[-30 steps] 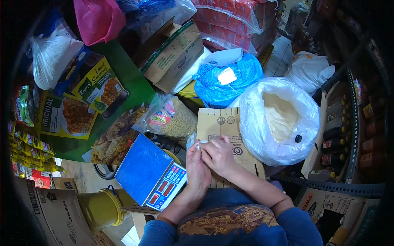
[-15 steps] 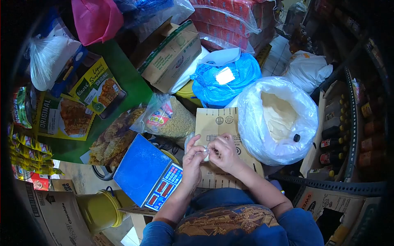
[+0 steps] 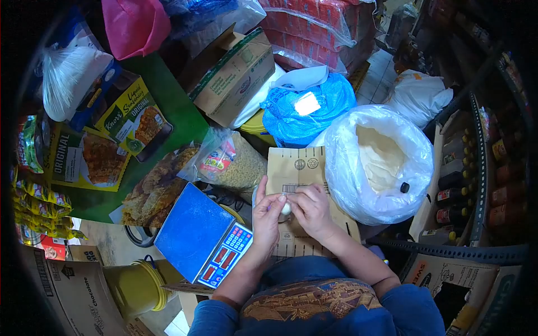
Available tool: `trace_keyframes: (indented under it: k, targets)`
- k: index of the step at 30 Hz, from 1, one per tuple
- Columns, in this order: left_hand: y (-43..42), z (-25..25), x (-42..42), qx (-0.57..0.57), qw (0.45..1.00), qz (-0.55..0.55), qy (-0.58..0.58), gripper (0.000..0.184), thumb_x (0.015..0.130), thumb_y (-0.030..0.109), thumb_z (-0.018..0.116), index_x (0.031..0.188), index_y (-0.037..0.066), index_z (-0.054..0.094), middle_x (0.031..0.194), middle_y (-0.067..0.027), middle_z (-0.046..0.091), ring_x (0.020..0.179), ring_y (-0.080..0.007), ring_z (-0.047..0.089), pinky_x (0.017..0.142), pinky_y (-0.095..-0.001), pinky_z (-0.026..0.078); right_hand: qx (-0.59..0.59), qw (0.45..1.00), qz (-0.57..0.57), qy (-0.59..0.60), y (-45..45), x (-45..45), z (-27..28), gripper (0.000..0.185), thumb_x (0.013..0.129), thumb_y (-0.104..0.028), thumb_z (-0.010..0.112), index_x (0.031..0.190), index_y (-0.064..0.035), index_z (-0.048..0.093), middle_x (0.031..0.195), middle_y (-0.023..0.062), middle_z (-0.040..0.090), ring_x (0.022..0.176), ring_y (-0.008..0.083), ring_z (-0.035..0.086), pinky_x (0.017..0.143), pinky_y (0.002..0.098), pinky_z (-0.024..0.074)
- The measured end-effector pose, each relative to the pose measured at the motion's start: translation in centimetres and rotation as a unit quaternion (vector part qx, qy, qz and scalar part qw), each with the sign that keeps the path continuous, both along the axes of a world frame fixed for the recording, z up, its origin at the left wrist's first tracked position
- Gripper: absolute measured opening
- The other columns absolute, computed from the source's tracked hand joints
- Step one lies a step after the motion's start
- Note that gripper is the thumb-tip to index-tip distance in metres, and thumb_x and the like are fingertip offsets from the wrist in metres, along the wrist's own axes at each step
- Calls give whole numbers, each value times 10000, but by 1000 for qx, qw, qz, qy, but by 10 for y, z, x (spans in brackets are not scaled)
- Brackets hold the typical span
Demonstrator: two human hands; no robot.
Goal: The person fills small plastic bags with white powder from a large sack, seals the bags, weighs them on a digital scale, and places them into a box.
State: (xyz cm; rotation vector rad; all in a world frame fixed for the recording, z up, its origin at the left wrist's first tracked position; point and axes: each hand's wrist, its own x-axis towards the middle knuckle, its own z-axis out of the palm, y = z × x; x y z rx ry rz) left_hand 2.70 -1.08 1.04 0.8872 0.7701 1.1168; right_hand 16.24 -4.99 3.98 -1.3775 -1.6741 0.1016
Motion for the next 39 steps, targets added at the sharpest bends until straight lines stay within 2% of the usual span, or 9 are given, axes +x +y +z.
trace_keyframes:
  k: [7,11,16,25,29,31,32,36,39]
  targets:
    - [10,-6,-7,199,943,67,257,119,887,131,652,830,26,662,1518,-158,313,1356,-286,341,1101,-408,275,12,998,12,64,4,-14,-13,124,818,18,626,926,-1,568,893,157,569,776,314,588,692,382,496]
    - [5,-5,0,74,995,31,61,134,905,183,625,924,51,640,1492,-185,353,1398,-342,260,1137,-445,171,3,998,26,64,7,-8,-15,111,831,1,602,935,-12,564,933,151,560,824,315,606,690,382,514]
    - [11,-10,-13,300,885,-30,356,185,929,271,585,963,94,628,1500,-152,346,1410,-388,228,1130,-517,112,23,999,34,36,12,0,-9,116,827,-3,611,935,-16,569,935,145,553,781,310,606,650,380,513]
    - [6,8,-24,345,833,-58,428,153,899,269,626,963,130,632,1487,-89,377,1416,-382,208,1101,-583,45,49,998,27,14,11,1,-2,153,803,-18,641,944,-22,582,954,140,560,786,308,615,645,380,515]
    - [11,-14,-33,359,844,-94,387,153,868,203,674,991,127,623,1485,-122,369,1402,-359,261,1127,-523,122,41,997,71,-1,-4,-9,12,201,782,44,635,960,-9,559,946,157,568,910,335,604,776,385,527]
    - [3,-23,-33,194,968,-151,61,336,825,107,720,1123,127,567,1484,-162,358,1376,-321,320,1123,-452,228,44,994,96,17,-7,-15,19,204,776,28,640,961,-17,565,943,143,567,947,334,596,877,428,508]
    - [-2,-28,-33,220,964,-144,40,592,771,48,763,1275,103,459,1458,-177,370,1332,-271,377,1085,-411,318,52,991,126,15,-9,-16,24,180,772,-2,637,941,-25,581,952,140,564,933,330,587,909,453,482]
    - [-20,-39,-43,241,947,-150,151,751,732,81,811,1349,43,386,1315,-104,477,1210,-195,472,1023,-348,388,64,982,177,29,-10,-30,48,169,747,-57,649,908,-39,601,950,131,566,918,332,576,975,507,424]
    - [-36,-22,-58,120,981,-146,42,719,725,59,811,1327,47,419,1199,-49,544,1097,-140,520,946,-306,430,51,979,198,13,-3,-27,63,222,726,-45,677,933,-52,597,953,124,579,929,340,574,993,515,404]
